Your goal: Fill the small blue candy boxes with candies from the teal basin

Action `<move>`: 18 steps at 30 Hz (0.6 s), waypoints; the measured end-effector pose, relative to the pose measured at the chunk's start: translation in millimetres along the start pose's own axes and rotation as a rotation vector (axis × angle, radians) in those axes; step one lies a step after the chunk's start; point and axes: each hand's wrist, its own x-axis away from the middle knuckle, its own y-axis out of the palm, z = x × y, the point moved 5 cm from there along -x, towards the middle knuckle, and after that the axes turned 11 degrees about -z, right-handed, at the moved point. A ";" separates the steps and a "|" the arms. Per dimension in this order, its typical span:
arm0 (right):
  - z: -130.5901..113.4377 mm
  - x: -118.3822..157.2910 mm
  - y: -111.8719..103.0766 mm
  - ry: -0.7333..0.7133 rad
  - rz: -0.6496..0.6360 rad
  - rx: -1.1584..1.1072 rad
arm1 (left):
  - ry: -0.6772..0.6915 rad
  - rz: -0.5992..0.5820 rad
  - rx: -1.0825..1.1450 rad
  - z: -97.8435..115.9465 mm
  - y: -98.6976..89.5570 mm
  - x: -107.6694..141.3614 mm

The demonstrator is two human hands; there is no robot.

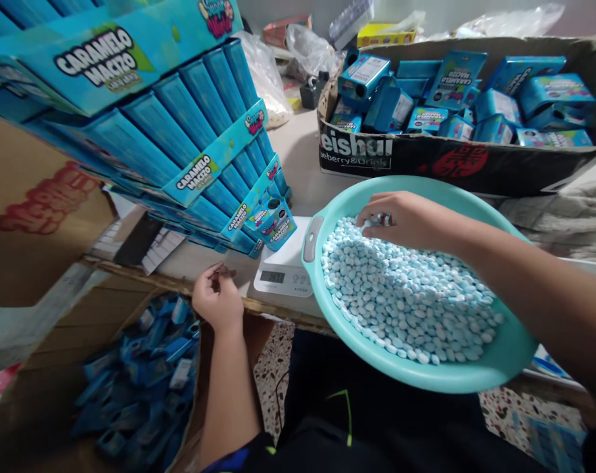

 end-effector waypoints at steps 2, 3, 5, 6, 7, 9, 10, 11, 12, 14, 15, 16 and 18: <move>-1.3 -0.1 0.6 0.000 -0.006 0.001 | -0.001 0.010 0.001 0.7 -0.5 0.6; -1.8 -0.1 1.1 -0.002 -0.010 0.003 | -0.001 0.013 0.005 1.2 -0.6 0.9; -2.6 0.4 1.8 -0.011 -0.012 0.012 | 0.000 0.019 0.014 2.3 -0.4 1.5; -3.0 0.8 1.8 -0.017 -0.008 0.018 | 0.001 0.022 0.018 2.9 -0.3 1.7; -3.1 1.2 1.7 -0.022 -0.004 0.023 | 0.001 0.026 0.024 3.4 -0.2 1.9; -3.0 1.7 1.5 -0.028 -0.003 0.027 | 0.001 0.029 0.032 4.5 0.2 2.1; -2.6 1.7 1.5 -0.026 -0.006 0.025 | 0.000 0.030 0.035 4.9 0.3 2.2; -2.1 1.7 1.6 -0.024 -0.010 0.021 | -0.003 0.029 0.036 5.2 0.4 2.2; -1.7 1.5 1.8 -0.023 -0.012 0.018 | -0.006 0.028 0.037 5.3 0.6 2.3; -0.7 1.1 2.1 -0.022 -0.011 0.016 | -0.010 0.028 0.040 5.0 0.7 2.4; -0.3 1.0 2.4 -0.023 -0.010 0.015 | -0.010 0.030 0.046 4.7 0.6 2.4; 0.1 0.8 2.7 -0.024 -0.009 0.014 | -0.007 0.031 0.052 4.3 0.6 2.4; 0.8 0.8 3.1 -0.024 -0.005 0.012 | -0.006 0.035 0.056 3.4 0.3 2.4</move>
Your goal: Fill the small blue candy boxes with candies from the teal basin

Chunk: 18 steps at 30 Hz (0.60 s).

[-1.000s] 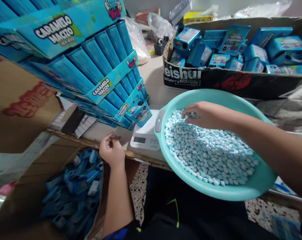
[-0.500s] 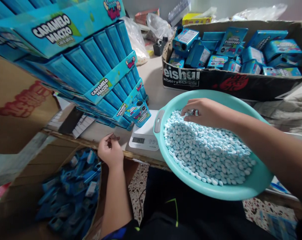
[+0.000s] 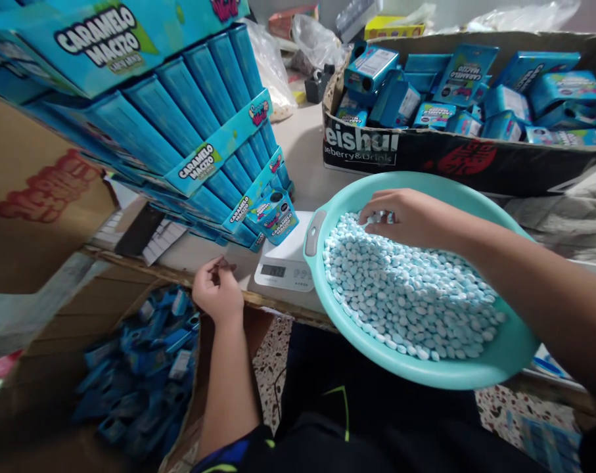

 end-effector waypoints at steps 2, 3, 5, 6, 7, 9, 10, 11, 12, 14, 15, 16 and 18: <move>0.3 0.2 0.0 0.000 0.001 -0.003 | -0.003 -0.001 -0.005 -0.8 -0.3 0.0; 0.5 0.3 -0.2 0.003 0.002 -0.004 | -0.004 -0.001 -0.009 -1.0 -0.5 0.0; 0.5 0.8 -0.9 0.012 0.004 -0.006 | -0.007 -0.002 -0.018 -0.9 -0.9 0.0; 0.3 1.0 -1.6 0.015 0.008 -0.005 | -0.010 -0.004 -0.025 -0.7 -0.9 -0.1; -0.2 1.3 -2.2 0.015 0.011 -0.003 | -0.016 -0.006 -0.035 -0.5 -0.8 -0.1; -1.6 1.7 -3.2 0.008 0.015 0.004 | -0.026 -0.011 -0.052 -0.5 -0.2 -0.3; -2.1 1.8 -3.6 0.006 0.013 0.006 | -0.026 -0.015 -0.055 -0.6 0.3 -0.4; -2.4 1.7 -3.9 0.008 0.011 0.005 | -0.024 -0.017 -0.055 -1.1 0.7 -0.4; -2.2 1.4 -4.1 0.014 0.007 0.001 | -0.022 -0.019 -0.055 -1.8 1.0 -0.2; -0.9 0.4 -4.1 0.030 -0.004 -0.005 | -0.023 -0.020 -0.066 -4.0 0.5 0.8; 0.2 -0.3 -3.3 0.038 -0.017 -0.006 | -0.019 -0.011 -0.082 -4.4 -0.7 1.8; 1.6 -1.0 -1.7 0.047 -0.037 -0.008 | 0.001 0.003 -0.109 -3.0 -2.7 3.2; 4.6 -2.0 4.4 0.062 -0.099 -0.017 | 0.111 0.027 -0.189 7.9 -6.6 6.5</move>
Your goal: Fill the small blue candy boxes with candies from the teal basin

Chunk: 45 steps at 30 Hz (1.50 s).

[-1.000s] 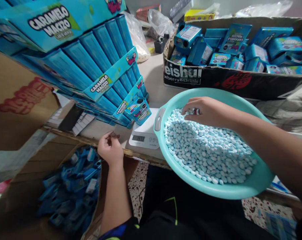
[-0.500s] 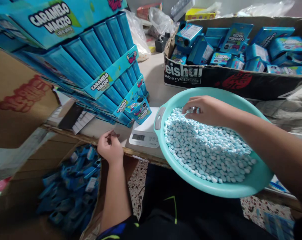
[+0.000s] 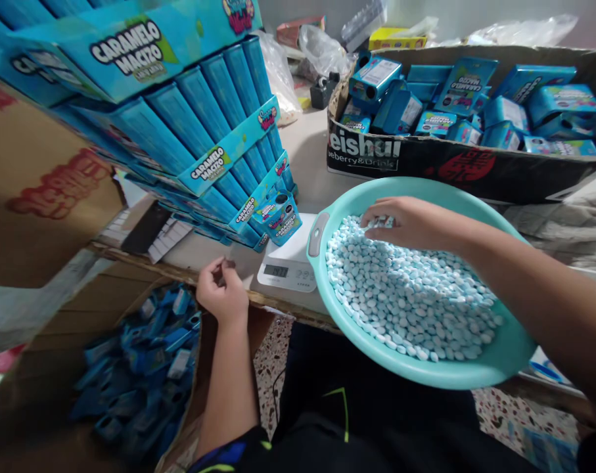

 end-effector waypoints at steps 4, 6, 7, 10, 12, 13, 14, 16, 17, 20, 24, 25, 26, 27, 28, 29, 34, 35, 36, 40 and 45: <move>0.8 -1.6 22.2 -0.022 -0.152 -0.026 | 0.296 0.020 -0.079 49.0 -6.6 2.2; -3.3 -2.4 32.8 -0.061 -0.185 -0.008 | 0.366 -0.006 -0.041 77.4 -2.0 0.1; -6.0 -3.0 37.3 -0.078 -0.195 0.010 | 0.387 -0.038 -0.023 90.3 3.2 -1.8; -14.4 -5.0 47.3 -0.085 -0.237 0.057 | 0.376 -0.161 -0.012 114.5 24.5 -9.0; -19.8 -5.5 51.1 -0.083 -0.272 0.041 | 0.305 -0.223 -0.005 115.5 37.5 -13.5; -22.0 -5.7 52.1 -0.078 -0.287 0.017 | 0.253 -0.245 0.012 112.4 42.4 -15.5; -23.7 -5.8 52.7 -0.070 -0.297 -0.011 | 0.194 -0.262 0.039 107.9 45.9 -17.4; -24.9 -6.3 52.6 -0.038 -0.307 -0.055 | 0.082 -0.281 0.096 99.6 49.0 -21.2; -24.9 -6.7 51.8 -0.023 -0.300 -0.065 | 0.041 -0.281 0.122 97.7 48.4 -23.3; -24.4 -7.9 46.3 -0.012 -0.237 -0.045 | -0.012 -0.187 0.236 106.0 36.3 -30.8; -19.5 -7.0 33.6 0.005 -0.130 0.057 | -0.005 -0.016 0.478 147.3 15.2 -37.5; -16.8 -6.4 29.3 0.020 -0.108 0.068 | 0.005 -0.044 0.520 161.5 15.3 -38.1; -13.4 -5.7 24.2 0.038 -0.080 0.066 | 0.012 -0.106 0.556 175.8 18.7 -38.0; -9.2 -5.0 18.2 0.060 -0.046 0.052 | 0.015 -0.191 0.587 189.3 25.0 -36.7; -4.5 -4.4 11.3 0.079 0.001 0.031 | 0.010 -0.284 0.615 200.9 33.5 -34.2; 0.4 -3.8 3.6 0.094 0.061 0.007 | 0.001 -0.373 0.642 210.0 43.5 -30.6; 27.6 -2.2 -29.7 0.208 0.322 -0.143 | -0.056 -0.697 0.737 215.6 92.9 -11.6; 31.6 -1.9 -33.3 0.233 0.342 -0.189 | -0.080 -0.722 0.757 210.7 98.8 -10.2; 34.4 -1.3 -36.2 0.250 0.361 -0.241 | -0.107 -0.730 0.778 205.4 102.7 -9.8; 33.4 2.3 -41.6 0.228 0.422 -0.543 | -0.135 -0.729 0.789 197.1 105.0 -10.7; 25.3 4.2 -43.4 0.110 0.523 -0.992 | -0.031 -0.875 0.636 214.7 104.4 -3.6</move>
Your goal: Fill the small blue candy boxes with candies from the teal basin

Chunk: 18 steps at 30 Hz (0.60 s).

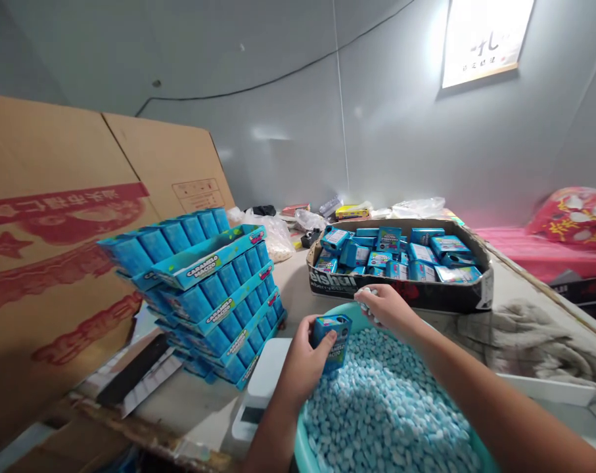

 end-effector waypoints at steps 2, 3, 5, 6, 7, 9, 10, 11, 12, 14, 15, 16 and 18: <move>-2.6 -0.4 0.1 -0.060 0.029 -0.112 | -0.019 -0.023 -0.085 3.5 3.8 1.2; -3.2 -1.1 -0.2 -0.088 0.045 -0.159 | -0.029 -0.032 -0.120 4.5 5.1 1.9; -2.8 -2.9 -0.7 -0.139 0.073 -0.243 | -0.046 -0.064 -0.145 4.6 7.8 3.0; -2.0 -4.0 -0.8 -0.160 0.089 -0.277 | -0.052 -0.080 -0.137 4.0 9.1 3.4; -0.9 -5.1 -0.7 -0.176 0.103 -0.305 | -0.059 -0.097 -0.124 3.0 10.6 3.5; 1.8 -6.8 0.2 -0.195 0.124 -0.357 | -0.070 -0.135 -0.095 0.1 14.3 2.9; 3.0 -7.2 0.9 -0.199 0.134 -0.378 | -0.075 -0.153 -0.088 -1.3 16.2 2.4; 4.0 -7.2 1.9 -0.203 0.140 -0.397 | -0.077 -0.170 -0.086 -2.6 18.1 1.8; 4.4 -7.0 3.1 -0.211 0.142 -0.413 | -0.077 -0.185 -0.085 -3.6 19.8 1.2; 3.9 -6.5 5.8 -0.230 0.142 -0.425 | -0.075 -0.207 -0.092 -4.4 22.1 0.5; 3.2 -6.7 7.2 -0.239 0.139 -0.425 | -0.075 -0.212 -0.100 -4.2 22.7 0.4; 2.5 -7.2 8.6 -0.249 0.135 -0.426 | -0.073 -0.217 -0.107 -3.4 23.0 0.5; 1.5 -8.8 11.8 -0.260 0.124 -0.429 | -0.062 -0.238 -0.115 -0.5 23.5 1.5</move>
